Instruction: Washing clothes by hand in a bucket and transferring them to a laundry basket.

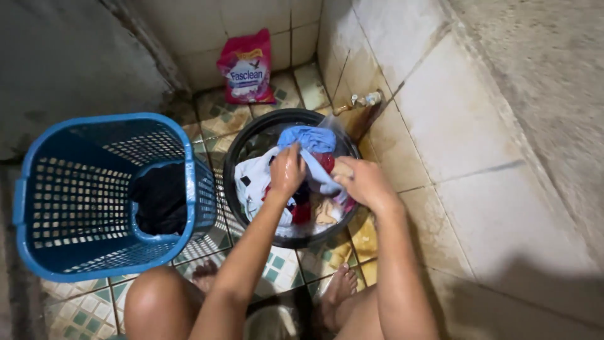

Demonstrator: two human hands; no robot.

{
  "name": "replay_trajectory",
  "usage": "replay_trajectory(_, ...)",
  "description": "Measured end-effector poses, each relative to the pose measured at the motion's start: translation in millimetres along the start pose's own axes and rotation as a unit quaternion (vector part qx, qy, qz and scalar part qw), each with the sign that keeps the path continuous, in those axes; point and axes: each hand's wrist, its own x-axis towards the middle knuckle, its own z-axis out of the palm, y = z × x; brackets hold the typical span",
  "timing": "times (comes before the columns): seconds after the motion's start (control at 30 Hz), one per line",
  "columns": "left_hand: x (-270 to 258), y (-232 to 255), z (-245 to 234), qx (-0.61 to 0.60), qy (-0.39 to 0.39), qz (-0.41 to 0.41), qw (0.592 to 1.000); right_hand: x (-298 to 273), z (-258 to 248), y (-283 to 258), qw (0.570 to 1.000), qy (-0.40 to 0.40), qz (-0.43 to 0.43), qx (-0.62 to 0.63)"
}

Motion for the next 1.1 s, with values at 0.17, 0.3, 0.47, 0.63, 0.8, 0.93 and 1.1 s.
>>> replay_trajectory(0.17, -69, -71, 96, 0.148, -0.085, 0.047, 0.984, -12, -18, 1, 0.999, 0.029, 0.001, 0.039)
replay_trajectory(0.3, -82, -98, 143, 0.276, -0.213, 0.041, 0.936, -19, -17, 4, 0.999, -0.02, 0.003, 0.04)
replay_trajectory(0.47, -71, -134, 179, 0.293, -0.351, -0.003, 0.889, -18, -21, 6, 0.997, 0.015, -0.045, 0.054)
replay_trajectory(0.63, -55, -102, 135, 0.252, -0.445, -0.103, 0.853, -8, -12, 14, 0.999, -0.026, 0.039, 0.016)
replay_trajectory(0.8, -37, -100, 97, 0.031, -0.193, -0.043, 0.98, 4, 14, 46, 0.998, -0.003, 0.003, 0.059)
replay_trajectory(0.93, 29, -22, -25, -0.074, -0.18, -0.052, 0.979, 36, 54, 61, 0.981, 0.022, 0.034, 0.19)
replay_trajectory(1.1, 48, 115, -161, -0.254, -0.163, -0.073, 0.951, 32, 49, 15, 0.833, -0.064, 0.309, 0.455)
